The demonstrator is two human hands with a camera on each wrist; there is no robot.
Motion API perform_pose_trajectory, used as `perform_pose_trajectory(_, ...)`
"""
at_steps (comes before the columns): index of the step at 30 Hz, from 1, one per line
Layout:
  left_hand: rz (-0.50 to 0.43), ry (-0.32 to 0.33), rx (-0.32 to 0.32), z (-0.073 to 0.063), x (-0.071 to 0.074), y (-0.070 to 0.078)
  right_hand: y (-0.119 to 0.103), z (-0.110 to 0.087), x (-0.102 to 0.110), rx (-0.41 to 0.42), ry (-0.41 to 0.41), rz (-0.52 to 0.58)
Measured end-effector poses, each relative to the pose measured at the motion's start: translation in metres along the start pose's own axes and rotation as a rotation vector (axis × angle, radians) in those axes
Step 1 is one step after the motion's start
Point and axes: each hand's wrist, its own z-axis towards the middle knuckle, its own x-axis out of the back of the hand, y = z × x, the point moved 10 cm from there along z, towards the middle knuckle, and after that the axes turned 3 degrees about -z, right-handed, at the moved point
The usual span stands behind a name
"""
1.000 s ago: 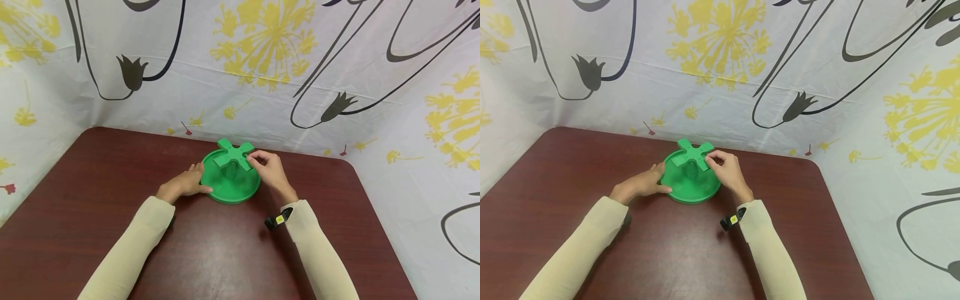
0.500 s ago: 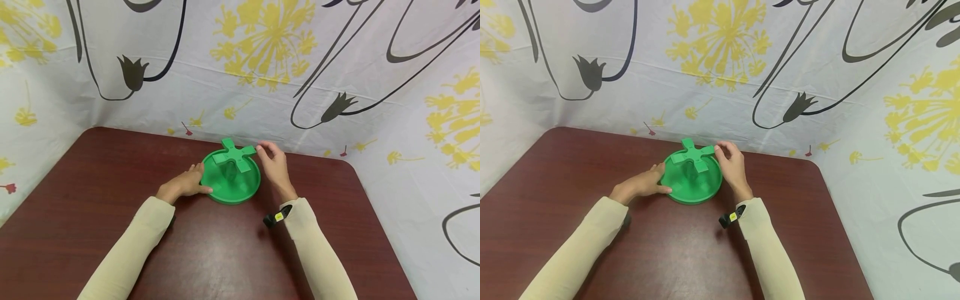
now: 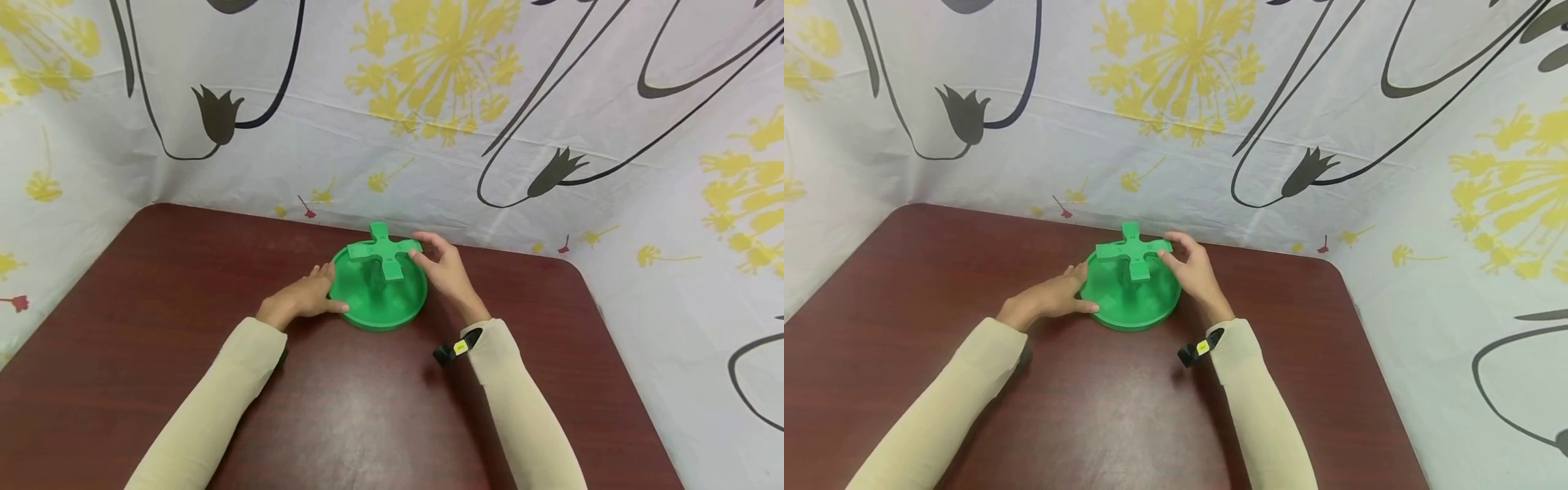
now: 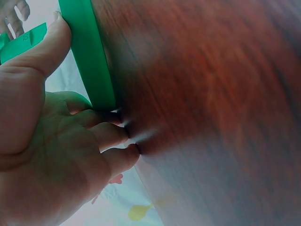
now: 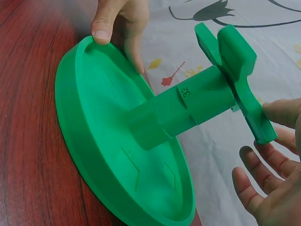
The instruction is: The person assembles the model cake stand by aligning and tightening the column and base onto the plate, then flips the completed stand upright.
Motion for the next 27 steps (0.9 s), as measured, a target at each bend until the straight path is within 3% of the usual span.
perform_pose_trajectory(15, 0.001, 0.011, -0.003, -0.003, 0.001, 0.003, -0.002, -0.007, -0.005, -0.002, -0.039, -0.027)
perform_pose_trajectory(27, 0.001, 0.01, -0.007, -0.001, 0.0, 0.002, -0.015, -0.014, -0.009, 0.031, -0.054, 0.022)
